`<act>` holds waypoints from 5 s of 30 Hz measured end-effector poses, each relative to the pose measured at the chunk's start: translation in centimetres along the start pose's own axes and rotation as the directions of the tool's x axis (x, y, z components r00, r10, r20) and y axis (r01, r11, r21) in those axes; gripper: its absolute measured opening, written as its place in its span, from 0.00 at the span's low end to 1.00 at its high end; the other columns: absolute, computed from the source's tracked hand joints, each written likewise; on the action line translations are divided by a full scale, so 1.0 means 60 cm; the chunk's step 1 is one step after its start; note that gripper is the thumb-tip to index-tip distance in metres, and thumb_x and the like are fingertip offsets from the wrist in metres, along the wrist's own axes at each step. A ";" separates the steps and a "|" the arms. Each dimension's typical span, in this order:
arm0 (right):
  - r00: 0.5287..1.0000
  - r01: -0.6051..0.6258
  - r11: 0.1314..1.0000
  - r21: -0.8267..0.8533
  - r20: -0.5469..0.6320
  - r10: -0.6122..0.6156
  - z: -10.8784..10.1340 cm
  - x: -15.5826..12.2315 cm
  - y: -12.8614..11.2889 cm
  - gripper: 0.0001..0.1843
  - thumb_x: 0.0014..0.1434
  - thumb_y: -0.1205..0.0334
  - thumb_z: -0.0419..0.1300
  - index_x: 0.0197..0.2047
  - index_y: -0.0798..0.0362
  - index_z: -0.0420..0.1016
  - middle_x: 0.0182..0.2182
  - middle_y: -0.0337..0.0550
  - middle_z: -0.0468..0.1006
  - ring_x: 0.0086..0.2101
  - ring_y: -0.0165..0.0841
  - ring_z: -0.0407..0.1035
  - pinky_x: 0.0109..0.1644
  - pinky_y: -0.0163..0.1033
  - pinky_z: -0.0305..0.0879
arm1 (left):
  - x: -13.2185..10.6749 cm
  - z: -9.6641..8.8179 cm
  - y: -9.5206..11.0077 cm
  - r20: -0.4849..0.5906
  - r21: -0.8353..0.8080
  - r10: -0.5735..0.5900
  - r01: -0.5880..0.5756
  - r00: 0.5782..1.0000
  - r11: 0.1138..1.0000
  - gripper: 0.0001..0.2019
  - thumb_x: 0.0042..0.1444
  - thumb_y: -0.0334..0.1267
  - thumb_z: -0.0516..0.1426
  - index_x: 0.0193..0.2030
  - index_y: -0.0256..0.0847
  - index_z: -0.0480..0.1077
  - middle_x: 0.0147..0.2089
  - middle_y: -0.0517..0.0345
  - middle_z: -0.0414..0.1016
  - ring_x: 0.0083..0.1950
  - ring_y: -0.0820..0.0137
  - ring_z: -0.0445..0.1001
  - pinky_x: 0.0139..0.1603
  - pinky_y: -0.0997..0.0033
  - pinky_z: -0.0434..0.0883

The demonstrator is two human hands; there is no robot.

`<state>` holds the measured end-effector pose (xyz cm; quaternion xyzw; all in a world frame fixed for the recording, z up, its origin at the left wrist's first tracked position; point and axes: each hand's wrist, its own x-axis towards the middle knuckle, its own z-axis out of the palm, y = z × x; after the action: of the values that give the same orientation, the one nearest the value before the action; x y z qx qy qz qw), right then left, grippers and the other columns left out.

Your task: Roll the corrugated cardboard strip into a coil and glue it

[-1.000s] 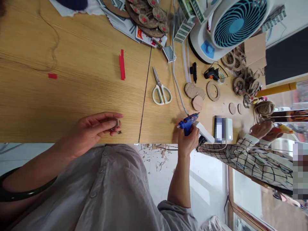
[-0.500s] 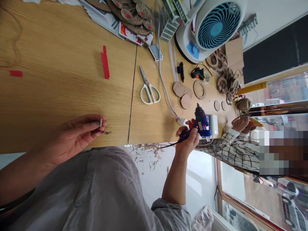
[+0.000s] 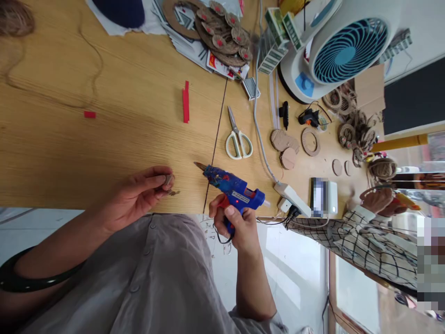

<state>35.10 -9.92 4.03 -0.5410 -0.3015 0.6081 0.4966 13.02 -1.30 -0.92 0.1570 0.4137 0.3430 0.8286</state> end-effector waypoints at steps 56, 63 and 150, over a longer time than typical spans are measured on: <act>0.987 -0.105 0.988 -0.116 0.105 0.117 0.024 -0.017 0.021 0.29 0.59 0.37 0.73 0.27 0.51 0.68 0.23 0.33 0.67 0.15 0.19 0.52 0.16 0.31 0.45 | 0.009 0.002 -0.017 0.064 -0.251 -0.003 0.019 0.998 0.968 0.15 0.40 0.33 0.81 0.36 0.36 0.87 0.31 0.59 0.86 0.30 0.79 0.80 0.31 0.89 0.76; 0.985 -0.123 0.985 -0.122 0.108 0.136 0.021 -0.021 0.026 0.28 0.59 0.38 0.73 0.28 0.52 0.71 0.22 0.32 0.68 0.15 0.19 0.51 0.16 0.31 0.47 | 0.010 0.004 -0.015 0.020 -0.246 -0.033 0.037 0.999 0.968 0.17 0.36 0.33 0.82 0.34 0.38 0.87 0.32 0.60 0.85 0.30 0.80 0.80 0.33 0.88 0.77; 0.994 -0.075 0.854 0.514 -0.031 0.106 0.120 0.068 0.096 0.13 0.54 0.53 0.77 0.37 0.48 0.81 0.28 0.33 0.73 0.21 0.21 0.57 0.17 0.24 0.64 | 0.008 -0.004 -0.008 0.158 -0.259 -0.032 0.072 0.987 0.963 0.12 0.46 0.35 0.80 0.35 0.39 0.85 0.32 0.62 0.86 0.34 0.75 0.85 0.35 0.84 0.83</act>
<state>26.92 -6.77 -0.98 -0.4205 -0.0889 0.6730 0.6020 13.20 -1.33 -1.60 0.0601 0.3038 0.3600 0.8801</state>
